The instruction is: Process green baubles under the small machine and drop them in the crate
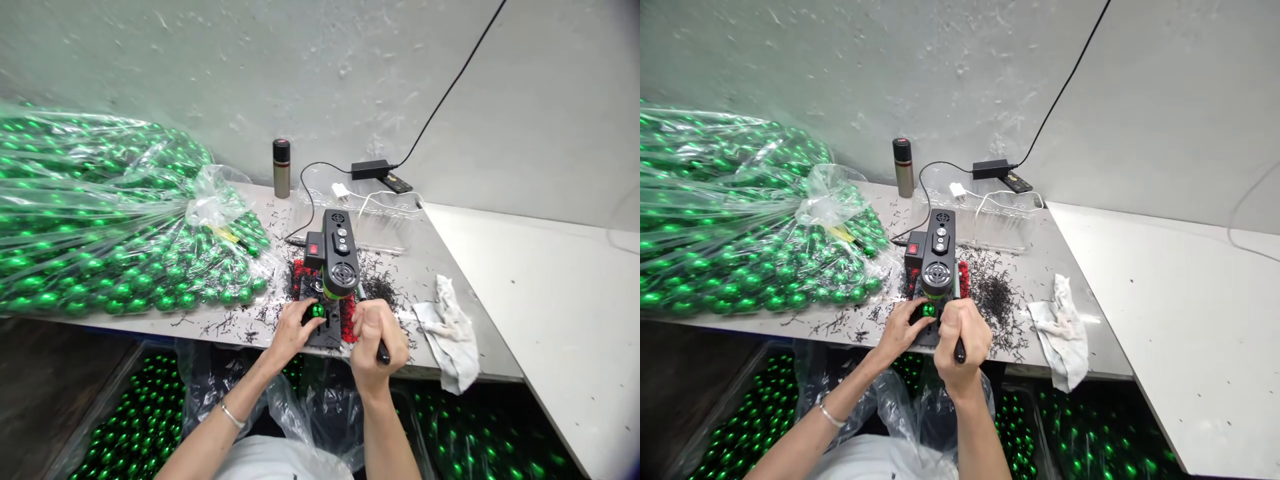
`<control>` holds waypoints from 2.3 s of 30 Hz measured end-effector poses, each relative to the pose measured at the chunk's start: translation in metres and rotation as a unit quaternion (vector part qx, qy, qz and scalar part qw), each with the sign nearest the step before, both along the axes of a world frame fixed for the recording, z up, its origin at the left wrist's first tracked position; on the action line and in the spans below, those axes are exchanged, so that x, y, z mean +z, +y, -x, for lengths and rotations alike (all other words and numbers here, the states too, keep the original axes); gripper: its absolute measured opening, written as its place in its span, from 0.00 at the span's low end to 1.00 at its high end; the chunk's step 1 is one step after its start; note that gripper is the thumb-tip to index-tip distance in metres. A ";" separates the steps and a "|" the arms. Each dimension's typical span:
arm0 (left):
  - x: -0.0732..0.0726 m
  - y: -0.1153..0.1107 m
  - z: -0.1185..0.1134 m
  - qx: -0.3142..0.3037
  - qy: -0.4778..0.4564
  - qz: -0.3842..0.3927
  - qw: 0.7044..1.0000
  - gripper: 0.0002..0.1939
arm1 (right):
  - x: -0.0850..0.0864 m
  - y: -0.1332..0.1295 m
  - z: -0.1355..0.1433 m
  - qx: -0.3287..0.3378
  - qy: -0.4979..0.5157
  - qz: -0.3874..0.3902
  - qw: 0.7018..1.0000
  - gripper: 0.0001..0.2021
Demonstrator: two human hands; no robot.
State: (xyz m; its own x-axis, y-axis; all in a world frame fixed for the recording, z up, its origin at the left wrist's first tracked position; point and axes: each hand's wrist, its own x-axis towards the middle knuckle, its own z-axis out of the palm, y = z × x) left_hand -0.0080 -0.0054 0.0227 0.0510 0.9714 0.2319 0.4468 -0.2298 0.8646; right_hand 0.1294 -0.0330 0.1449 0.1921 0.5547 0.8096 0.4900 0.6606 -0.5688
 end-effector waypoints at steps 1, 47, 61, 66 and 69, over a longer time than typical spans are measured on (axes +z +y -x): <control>-0.001 0.001 0.000 -0.005 -0.002 -0.001 1.000 0.15 | -0.001 0.000 0.000 -0.003 -0.002 -0.002 1.000 0.15; -0.001 0.011 -0.001 -0.061 0.027 0.002 0.998 0.15 | -0.104 0.001 -0.006 -0.009 -0.028 -0.080 0.996 0.17; -0.003 0.015 -0.006 -0.061 0.024 -0.032 0.997 0.17 | -0.070 0.001 -0.007 -0.010 -0.055 -0.087 0.995 0.17; 0.002 -0.013 0.006 -0.049 0.025 -0.033 0.998 0.19 | -0.003 -0.002 -0.007 0.022 0.030 0.078 0.996 0.17; 0.001 -0.045 0.019 -0.086 0.060 -0.060 0.993 0.23 | 0.012 -0.002 -0.004 0.025 0.034 0.075 0.996 0.18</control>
State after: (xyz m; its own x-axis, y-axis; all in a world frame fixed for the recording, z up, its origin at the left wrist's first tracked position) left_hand -0.0267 -0.0508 0.0235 0.2486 0.9117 0.3271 0.4904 -0.4096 0.7692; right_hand 0.1336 -0.0353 0.1566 0.2130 0.6794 0.7022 0.4153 0.5876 -0.6945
